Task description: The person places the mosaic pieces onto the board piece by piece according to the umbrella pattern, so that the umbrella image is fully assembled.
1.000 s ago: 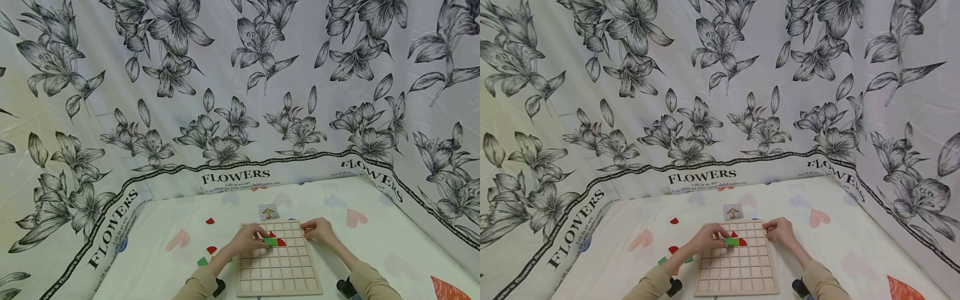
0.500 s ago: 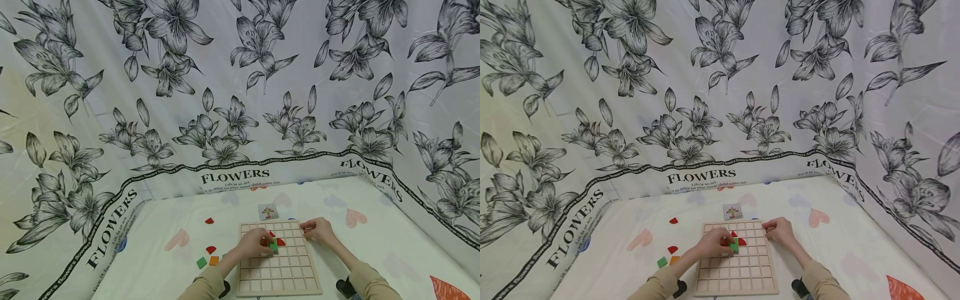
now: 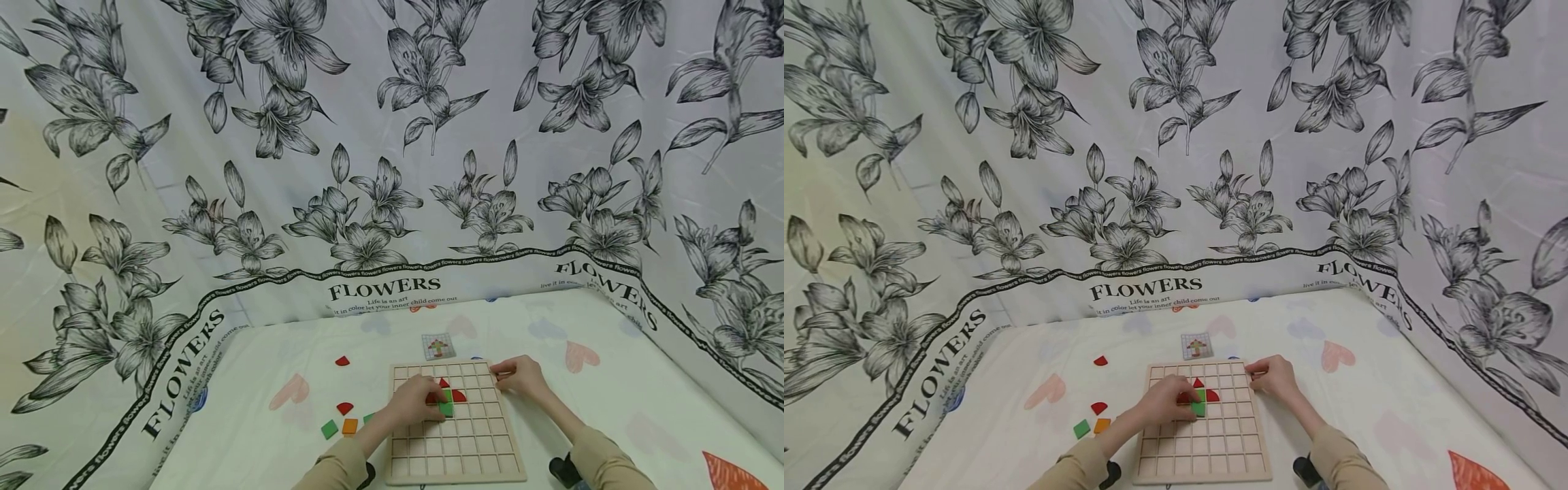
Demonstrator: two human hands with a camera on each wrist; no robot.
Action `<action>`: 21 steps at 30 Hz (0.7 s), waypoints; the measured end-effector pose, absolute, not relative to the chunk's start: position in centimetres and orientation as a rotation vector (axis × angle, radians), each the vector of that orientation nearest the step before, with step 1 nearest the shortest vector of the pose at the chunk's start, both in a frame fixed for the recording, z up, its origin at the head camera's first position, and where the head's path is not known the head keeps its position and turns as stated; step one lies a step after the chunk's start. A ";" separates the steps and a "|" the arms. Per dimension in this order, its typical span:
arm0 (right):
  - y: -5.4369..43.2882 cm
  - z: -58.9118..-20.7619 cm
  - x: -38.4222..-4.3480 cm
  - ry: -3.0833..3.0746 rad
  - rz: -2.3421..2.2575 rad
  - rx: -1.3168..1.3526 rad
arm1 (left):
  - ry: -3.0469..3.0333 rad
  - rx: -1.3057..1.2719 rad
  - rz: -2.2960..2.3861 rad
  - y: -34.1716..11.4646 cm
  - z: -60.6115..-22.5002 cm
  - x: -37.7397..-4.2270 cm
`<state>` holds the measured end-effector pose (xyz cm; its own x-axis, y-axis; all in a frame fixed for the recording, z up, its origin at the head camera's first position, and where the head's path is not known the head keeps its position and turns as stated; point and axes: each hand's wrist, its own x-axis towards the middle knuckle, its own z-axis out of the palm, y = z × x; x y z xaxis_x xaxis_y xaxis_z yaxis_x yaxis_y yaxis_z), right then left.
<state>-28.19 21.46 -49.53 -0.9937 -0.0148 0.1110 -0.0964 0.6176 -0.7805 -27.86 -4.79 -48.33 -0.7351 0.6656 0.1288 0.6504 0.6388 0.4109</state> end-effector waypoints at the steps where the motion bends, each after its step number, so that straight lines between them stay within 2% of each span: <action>1: 21.5 -49.6 -28.2 -2.741 1.327 0.095 | 2.810 1.121 0.690 -4.8 -48.3 -27.8; 11: 21.4 -49.6 -28.1 -2.738 1.354 0.075 | 2.735 1.065 0.751 -4.8 -48.7 -27.8; 21: 21.4 -49.7 -28.2 -2.740 1.341 0.080 | 2.729 1.129 0.765 -4.9 -48.7 -27.6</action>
<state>-28.20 21.44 -49.67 -0.9946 -0.0073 0.1034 -0.0861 0.6130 -0.7854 -27.55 -4.88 -48.66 -0.7223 0.6837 0.1041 0.6382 0.6011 0.4810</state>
